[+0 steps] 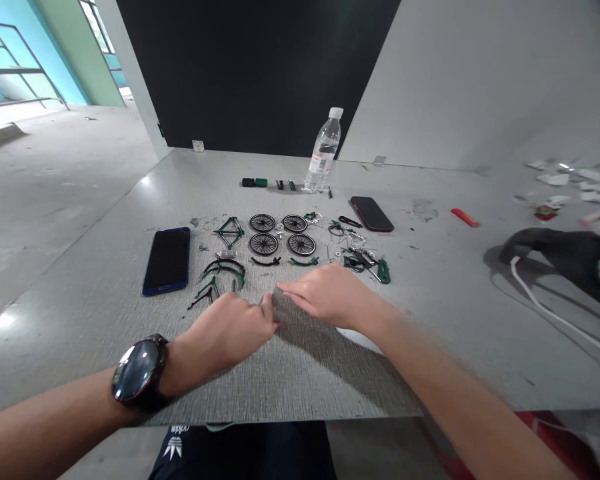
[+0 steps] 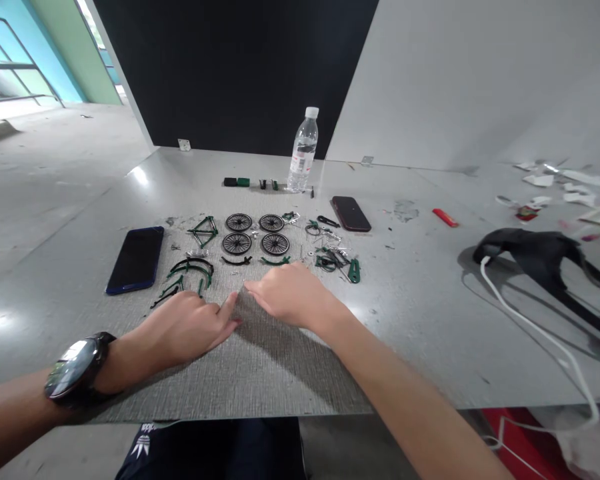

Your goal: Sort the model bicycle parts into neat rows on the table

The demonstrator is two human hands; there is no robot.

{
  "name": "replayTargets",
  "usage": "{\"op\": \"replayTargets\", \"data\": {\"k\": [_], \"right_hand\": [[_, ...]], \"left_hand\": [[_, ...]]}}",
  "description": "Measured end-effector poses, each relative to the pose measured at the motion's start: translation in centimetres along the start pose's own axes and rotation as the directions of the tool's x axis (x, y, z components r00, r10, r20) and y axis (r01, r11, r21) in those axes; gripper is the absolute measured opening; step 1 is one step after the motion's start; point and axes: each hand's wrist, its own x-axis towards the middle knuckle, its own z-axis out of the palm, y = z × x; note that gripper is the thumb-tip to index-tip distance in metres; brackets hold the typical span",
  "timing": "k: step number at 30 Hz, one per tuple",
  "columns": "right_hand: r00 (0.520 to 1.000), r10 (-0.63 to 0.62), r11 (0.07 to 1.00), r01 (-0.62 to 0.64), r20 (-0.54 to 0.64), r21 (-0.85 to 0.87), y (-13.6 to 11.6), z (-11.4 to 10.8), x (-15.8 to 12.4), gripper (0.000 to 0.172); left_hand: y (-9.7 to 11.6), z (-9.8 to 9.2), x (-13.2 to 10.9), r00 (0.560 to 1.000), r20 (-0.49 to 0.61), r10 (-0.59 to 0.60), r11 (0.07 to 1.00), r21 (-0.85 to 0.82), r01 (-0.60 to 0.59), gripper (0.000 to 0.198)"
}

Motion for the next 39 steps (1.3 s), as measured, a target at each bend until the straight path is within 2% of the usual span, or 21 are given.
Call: {"op": "replayTargets", "data": {"k": [4,12,24,29,39], "right_hand": [[0.999,-0.006,1.0,0.005,0.047,0.019,-0.1,0.0,0.1,0.04],[1.0,0.003,1.0,-0.004,0.029,0.026,-0.1,0.5,0.4,0.041],[1.0,0.006,1.0,-0.006,0.004,-0.002,-0.4,1.0,0.7,0.038],[1.0,-0.003,0.999,0.002,-0.018,-0.043,-0.7,1.1,0.7,0.036],[1.0,-0.008,0.999,0.007,-0.023,-0.048,-1.1,1.1,0.9,0.035]], "left_hand": [[0.0,-0.1,0.0,0.999,0.031,-0.021,0.999,-0.038,0.022,0.051],[0.0,-0.3,-0.1,0.999,-0.021,-0.031,0.999,0.02,0.032,0.044],[0.1,-0.4,-0.1,0.999,0.037,-0.009,0.999,-0.045,0.011,0.046],[0.1,-0.7,-0.2,0.999,-0.012,-0.044,0.995,-0.089,0.043,0.045],[0.1,-0.5,0.0,1.0,0.006,-0.03,0.998,-0.053,0.03,0.046]]}}
